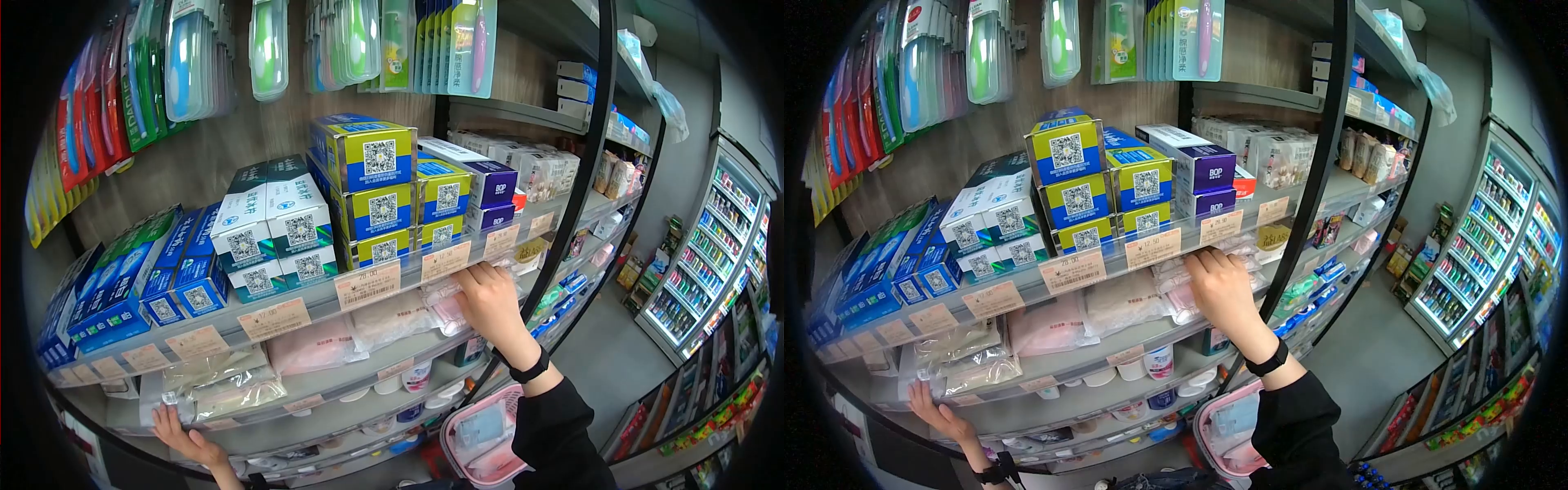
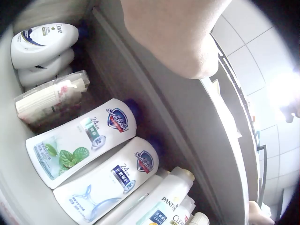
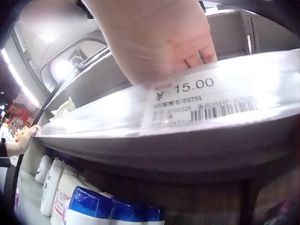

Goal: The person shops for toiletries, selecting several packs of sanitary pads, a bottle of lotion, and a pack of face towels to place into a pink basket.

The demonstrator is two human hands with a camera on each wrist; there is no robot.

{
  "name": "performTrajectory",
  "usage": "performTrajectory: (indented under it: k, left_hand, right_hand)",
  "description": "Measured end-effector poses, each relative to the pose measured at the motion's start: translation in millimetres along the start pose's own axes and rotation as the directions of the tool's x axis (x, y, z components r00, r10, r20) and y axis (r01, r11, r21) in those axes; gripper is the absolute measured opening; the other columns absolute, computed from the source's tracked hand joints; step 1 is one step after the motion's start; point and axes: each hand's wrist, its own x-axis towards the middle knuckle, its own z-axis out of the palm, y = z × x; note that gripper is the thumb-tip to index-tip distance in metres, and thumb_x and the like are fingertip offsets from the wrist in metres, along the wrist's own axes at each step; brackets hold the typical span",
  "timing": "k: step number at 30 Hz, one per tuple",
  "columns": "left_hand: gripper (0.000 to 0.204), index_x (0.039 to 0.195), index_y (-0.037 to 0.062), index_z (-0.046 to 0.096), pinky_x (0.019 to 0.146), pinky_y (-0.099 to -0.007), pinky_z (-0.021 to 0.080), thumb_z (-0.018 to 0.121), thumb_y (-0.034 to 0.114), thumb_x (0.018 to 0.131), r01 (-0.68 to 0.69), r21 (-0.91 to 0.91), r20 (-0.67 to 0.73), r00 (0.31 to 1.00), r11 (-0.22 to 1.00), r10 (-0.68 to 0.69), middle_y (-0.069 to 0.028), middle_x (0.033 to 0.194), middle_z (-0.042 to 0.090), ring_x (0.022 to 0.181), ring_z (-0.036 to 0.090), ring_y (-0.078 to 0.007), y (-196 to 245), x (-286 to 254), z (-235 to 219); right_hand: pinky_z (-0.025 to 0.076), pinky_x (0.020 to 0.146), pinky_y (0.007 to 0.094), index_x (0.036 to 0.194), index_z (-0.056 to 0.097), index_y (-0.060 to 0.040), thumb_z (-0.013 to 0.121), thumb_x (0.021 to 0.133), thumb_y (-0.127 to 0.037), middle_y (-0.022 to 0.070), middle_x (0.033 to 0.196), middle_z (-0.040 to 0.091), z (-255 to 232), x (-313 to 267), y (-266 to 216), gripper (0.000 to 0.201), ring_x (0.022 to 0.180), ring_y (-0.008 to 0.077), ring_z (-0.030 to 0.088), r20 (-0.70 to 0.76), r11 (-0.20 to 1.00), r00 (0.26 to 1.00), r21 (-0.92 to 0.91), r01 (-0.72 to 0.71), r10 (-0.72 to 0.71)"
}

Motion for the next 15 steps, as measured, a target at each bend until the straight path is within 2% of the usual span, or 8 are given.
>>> performTrajectory:
  k: [2, 4, 7, 8, 10, 13, 15]
  left_hand:
    - [0.055, 0.131, -0.0005, 0.051, 0.115, -0.0537, 0.011, 0.029, 0.04, 0.101, -0.005, 0.007, -0.002, 1.0, 1.0, 0.005, -0.016, 0.138, 0.05, 0.137, 0.035, -0.0363, -0.6, 0.5, 0.4]
    - [0.055, 0.131, -0.0004, 0.051, 0.115, -0.0535, 0.011, 0.029, 0.04, 0.101, -0.002, 0.006, 0.0, 1.0, 1.0, 0.002, -0.016, 0.138, 0.05, 0.137, 0.035, -0.0359, 2.7, 2.5, -0.8]
    - [0.055, 0.131, -0.0001, 0.051, 0.115, -0.0533, 0.011, 0.029, 0.04, 0.101, 0.003, 0.002, 0.004, 1.0, 1.0, -0.003, -0.016, 0.137, 0.05, 0.137, 0.036, -0.0353, 2.6, 2.5, -1.8]
    - [0.055, 0.131, 0.0002, 0.051, 0.116, -0.0533, 0.011, 0.029, 0.04, 0.101, 0.009, -0.002, 0.001, 1.0, 1.0, -0.009, -0.016, 0.137, 0.05, 0.137, 0.036, -0.0351, 2.2, 1.9, -1.4]
    - [0.054, 0.131, 0.0004, 0.052, 0.115, -0.0535, 0.011, 0.029, 0.039, 0.101, 0.011, -0.006, 0.005, 1.0, 1.0, -0.011, -0.016, 0.137, 0.051, 0.137, 0.036, -0.0352, 1.8, 1.5, -1.9]
    - [0.053, 0.131, 0.0008, 0.051, 0.116, -0.0531, 0.01, 0.03, 0.038, 0.101, 0.008, 0.005, 0.018, 1.0, 1.0, -0.008, -0.0156, 0.138, 0.05, 0.137, 0.035, -0.0344, 1.7, 1.7, -2.8]
    - [0.053, 0.132, 0.001, 0.051, 0.116, -0.0524, 0.01, 0.029, 0.037, 0.1, 0.001, 0.024, 0.029, 1.0, 1.0, -0.002, -0.0151, 0.139, 0.05, 0.138, 0.034, -0.0335, 2.9, 2.4, -5.2]
  right_hand:
    - [0.043, 0.075, 0.0409, 0.099, 0.059, -0.0045, 0.062, 0.066, -0.005, 0.0091, 0.089, 0.06, -1.1, 3.3, -2.9, 0.033, 0.086, 0.0265, 0.057, 0.037, 1.0, 0.999, -0.015, -0.022, 0.022]
    - [0.043, 0.086, 0.0429, 0.098, 0.062, -0.0013, 0.067, 0.062, -0.007, 0.0158, 0.091, 0.061, -3.7, 9.3, -4.8, 0.037, 0.092, 0.0333, 0.058, 0.02, 0.996, 1.0, -0.09, 0.012, -0.01]
    - [0.041, 0.093, 0.0447, 0.098, 0.061, 0.0018, 0.069, 0.061, -0.011, 0.0193, 0.098, 0.061, -4.6, 14.1, -5.5, 0.04, 0.098, 0.036, 0.058, 0.032, 0.985, 0.999, -0.171, 0.031, -0.026]
    - [0.041, 0.093, 0.0447, 0.098, 0.061, 0.0018, 0.069, 0.061, -0.011, 0.0193, 0.098, 0.061, -1.8, 14.2, -2.1, 0.04, 0.098, 0.036, 0.058, 0.031, 0.985, 0.999, -0.169, 0.031, -0.026]
    - [0.041, 0.096, 0.0458, 0.102, 0.061, 0.0032, 0.07, 0.059, -0.014, 0.021, 0.103, 0.061, 8.7, 14.4, 8.6, 0.046, 0.104, 0.0385, 0.056, 0.126, 0.991, 0.991, -0.116, 0.065, -0.05]
    - [0.046, 0.091, 0.0454, 0.098, 0.063, 0.0029, 0.07, 0.058, -0.014, 0.0217, 0.099, 0.063, 16.9, 21.4, 13.8, 0.044, 0.101, 0.0397, 0.059, 0.034, 0.988, 0.99, -0.06, 0.139, -0.138]
    - [0.048, 0.087, 0.0449, 0.094, 0.064, 0.0024, 0.069, 0.057, -0.013, 0.0213, 0.095, 0.064, 20.3, 27.0, 9.3, 0.04, 0.097, 0.0396, 0.06, 0.08, 0.987, 0.987, -0.068, 0.146, -0.14]
